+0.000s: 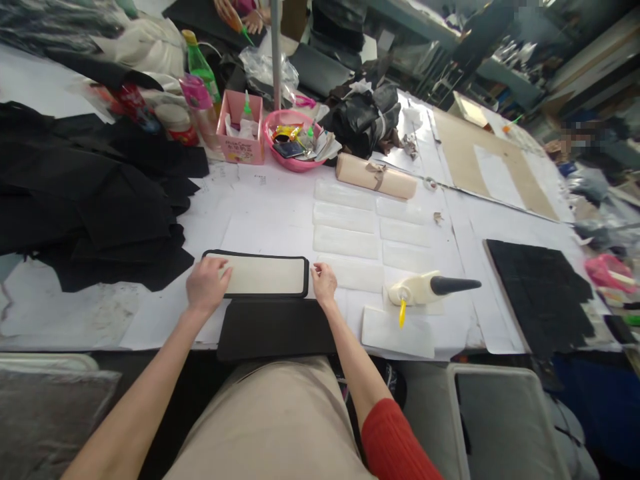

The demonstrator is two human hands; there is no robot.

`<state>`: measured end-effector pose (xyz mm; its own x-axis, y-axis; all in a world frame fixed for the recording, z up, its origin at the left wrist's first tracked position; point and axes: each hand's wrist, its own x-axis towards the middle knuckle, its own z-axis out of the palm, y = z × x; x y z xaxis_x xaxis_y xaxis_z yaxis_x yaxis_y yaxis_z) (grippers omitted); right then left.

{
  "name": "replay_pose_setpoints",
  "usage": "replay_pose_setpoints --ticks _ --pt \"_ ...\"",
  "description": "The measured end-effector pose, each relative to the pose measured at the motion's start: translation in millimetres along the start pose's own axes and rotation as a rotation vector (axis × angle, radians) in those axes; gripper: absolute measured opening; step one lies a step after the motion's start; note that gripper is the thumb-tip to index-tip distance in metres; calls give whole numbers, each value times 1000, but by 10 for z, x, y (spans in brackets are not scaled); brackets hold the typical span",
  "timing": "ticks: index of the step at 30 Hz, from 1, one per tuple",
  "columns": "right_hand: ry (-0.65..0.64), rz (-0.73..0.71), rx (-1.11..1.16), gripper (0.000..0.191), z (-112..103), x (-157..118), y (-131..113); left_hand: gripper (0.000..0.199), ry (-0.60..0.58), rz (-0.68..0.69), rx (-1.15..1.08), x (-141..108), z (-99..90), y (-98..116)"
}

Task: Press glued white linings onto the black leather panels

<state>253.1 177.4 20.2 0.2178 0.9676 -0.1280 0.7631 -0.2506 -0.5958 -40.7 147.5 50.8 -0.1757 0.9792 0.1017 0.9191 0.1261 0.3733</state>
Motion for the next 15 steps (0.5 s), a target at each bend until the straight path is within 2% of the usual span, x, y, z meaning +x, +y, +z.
replay_pose_setpoints --ticks 3,6,11,15 --pt "4 10 -21 18 -180 277 63 23 -322 98 -32 43 162 347" --pt "5 29 -105 20 -383 626 105 29 -554 67 74 113 343 571" --pt "-11 -1 -221 22 -576 1318 40 29 -690 -17 204 237 469 689" --pt "-42 -68 -272 24 -482 1915 -185 25 -710 -43 197 246 461 738"
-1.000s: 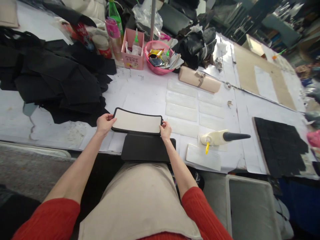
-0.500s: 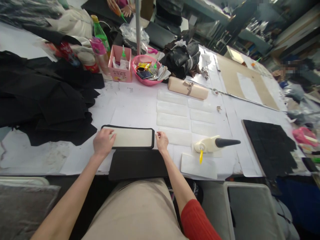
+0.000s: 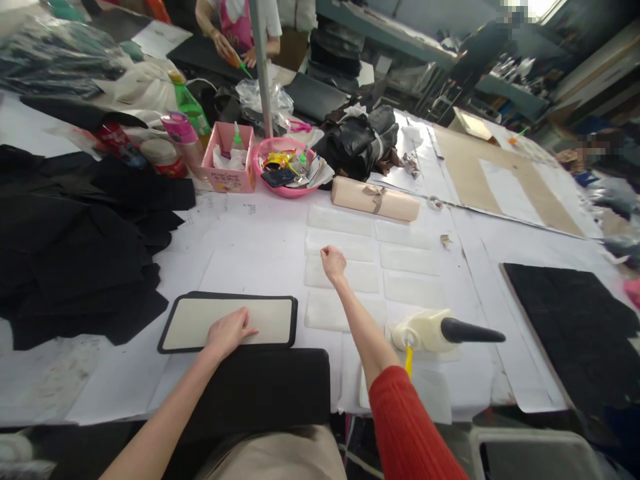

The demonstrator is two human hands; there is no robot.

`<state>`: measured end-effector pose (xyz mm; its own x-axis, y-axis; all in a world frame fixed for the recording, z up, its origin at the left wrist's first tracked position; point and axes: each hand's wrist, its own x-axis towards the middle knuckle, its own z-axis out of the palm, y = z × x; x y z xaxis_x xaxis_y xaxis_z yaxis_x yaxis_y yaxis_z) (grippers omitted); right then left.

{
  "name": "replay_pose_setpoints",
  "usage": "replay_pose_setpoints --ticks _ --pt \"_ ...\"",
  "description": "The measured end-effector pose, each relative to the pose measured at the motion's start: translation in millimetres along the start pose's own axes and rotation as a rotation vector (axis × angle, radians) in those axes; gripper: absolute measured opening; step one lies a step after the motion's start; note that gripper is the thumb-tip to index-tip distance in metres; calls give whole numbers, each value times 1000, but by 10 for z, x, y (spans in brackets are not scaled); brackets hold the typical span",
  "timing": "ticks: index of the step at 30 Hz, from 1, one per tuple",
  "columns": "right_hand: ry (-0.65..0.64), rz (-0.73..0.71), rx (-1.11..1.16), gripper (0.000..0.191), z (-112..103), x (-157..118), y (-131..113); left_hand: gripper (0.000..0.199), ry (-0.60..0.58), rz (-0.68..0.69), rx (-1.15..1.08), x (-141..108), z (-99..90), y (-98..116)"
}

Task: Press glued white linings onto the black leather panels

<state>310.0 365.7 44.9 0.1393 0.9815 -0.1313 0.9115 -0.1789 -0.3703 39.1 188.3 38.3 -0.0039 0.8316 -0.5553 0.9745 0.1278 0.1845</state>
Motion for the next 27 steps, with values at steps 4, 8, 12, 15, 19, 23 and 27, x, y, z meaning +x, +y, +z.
replay_pose_setpoints --ticks 4,8,12,15,19,23,27 --pt "-18 -31 -19 27 105 576 -317 23 -16 -40 -34 -16 13 44" --pt "-15 -38 -52 29 225 1044 -608 20 -42 -70 -35 -8 14 77" --pt "24 -23 -86 32 341 1380 -785 19 -42 -65 -33 1 6 98" --pt "51 -3 -110 34 410 1529 -851 19 -44 -71 -45 7 13 97" --pt "65 30 -137 37 464 1610 -910 18 -33 -75 -78 14 52 72" --pt "67 51 -161 34 490 1645 -990 18 -14 -58 -94 22 100 43" --pt "58 59 -174 33 493 1688 -1082 17 -15 -62 -85 27 128 27"
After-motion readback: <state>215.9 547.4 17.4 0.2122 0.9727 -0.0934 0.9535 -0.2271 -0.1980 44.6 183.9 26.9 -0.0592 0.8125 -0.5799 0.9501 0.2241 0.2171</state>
